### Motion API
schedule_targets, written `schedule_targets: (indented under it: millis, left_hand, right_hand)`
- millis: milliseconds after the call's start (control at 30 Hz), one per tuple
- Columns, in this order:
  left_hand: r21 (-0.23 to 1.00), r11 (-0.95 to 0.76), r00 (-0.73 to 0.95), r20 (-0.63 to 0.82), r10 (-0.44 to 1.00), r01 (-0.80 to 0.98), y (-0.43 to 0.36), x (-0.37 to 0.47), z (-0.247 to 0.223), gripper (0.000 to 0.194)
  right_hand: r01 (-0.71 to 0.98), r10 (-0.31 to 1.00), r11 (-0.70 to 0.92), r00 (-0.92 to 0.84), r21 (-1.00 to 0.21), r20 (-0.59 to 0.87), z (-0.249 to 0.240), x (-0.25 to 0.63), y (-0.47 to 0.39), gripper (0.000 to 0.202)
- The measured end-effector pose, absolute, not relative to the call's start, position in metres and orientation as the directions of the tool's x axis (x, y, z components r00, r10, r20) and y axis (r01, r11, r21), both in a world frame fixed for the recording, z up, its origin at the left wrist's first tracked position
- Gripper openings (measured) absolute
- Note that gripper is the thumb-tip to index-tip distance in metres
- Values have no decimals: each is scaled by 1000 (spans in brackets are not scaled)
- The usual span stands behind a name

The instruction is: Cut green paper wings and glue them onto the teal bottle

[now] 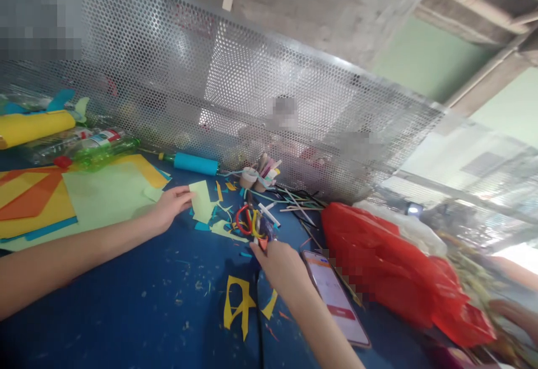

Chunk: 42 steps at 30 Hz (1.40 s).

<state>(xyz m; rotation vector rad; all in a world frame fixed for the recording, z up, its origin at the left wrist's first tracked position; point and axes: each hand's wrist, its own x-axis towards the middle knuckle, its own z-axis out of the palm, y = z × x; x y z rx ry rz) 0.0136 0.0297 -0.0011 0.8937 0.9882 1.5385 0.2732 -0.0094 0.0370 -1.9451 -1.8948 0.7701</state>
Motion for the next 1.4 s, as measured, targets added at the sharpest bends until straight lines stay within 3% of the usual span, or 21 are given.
schedule_targets:
  millis: [67,100,200,267,433,667,833,933,1033,1200,1400]
  left_hand:
    - [918,-128,-179,63,982,-377,33,9,0,20]
    - [915,-136,-181,71,981,-380,35,7,1,21]
    - [917,-166,-198,97,975,-364,37,2,2,20]
    - [922,-175,-215,103,971,-345,38,0,1,17]
    - [933,-152,-218,82,973,-327,37,2,-6,17]
    - [946,-151,-161,108,981,-288,32,8,-11,16]
    - [942,-129,-99,104,990,-309,28,9,-3,20]
    - [945,-127,-60,114,992,-302,26,11,1,21]
    - [946,-111,-39,105,994,-303,24,13,4,21]
    - [950,-92,7,99,995,-297,20,16,7,23]
    - [952,-112,70,137,988,-285,17,16,9,26]
  right_hand:
    - [923,984,177,-170,-342,51,48,252,-1,32]
    - [923,965,262,-244,-283,98,51,241,5,24]
    - [855,895,445,-415,-265,165,49,209,23,9]
    - [841,880,473,-441,-262,175,41,193,35,11]
    - [919,939,342,-326,-195,110,17,170,57,12]
    - [908,944,324,-292,-267,151,18,182,57,8]
    - [616,915,386,-350,-687,201,44,208,61,10]
    - [428,899,419,-319,-801,299,56,214,60,20]
    - [429,870,485,-328,-762,368,59,211,57,20]
    - [529,766,641,-398,-555,505,49,200,52,13]
    - [546,706,700,-428,-461,565,49,197,47,11]
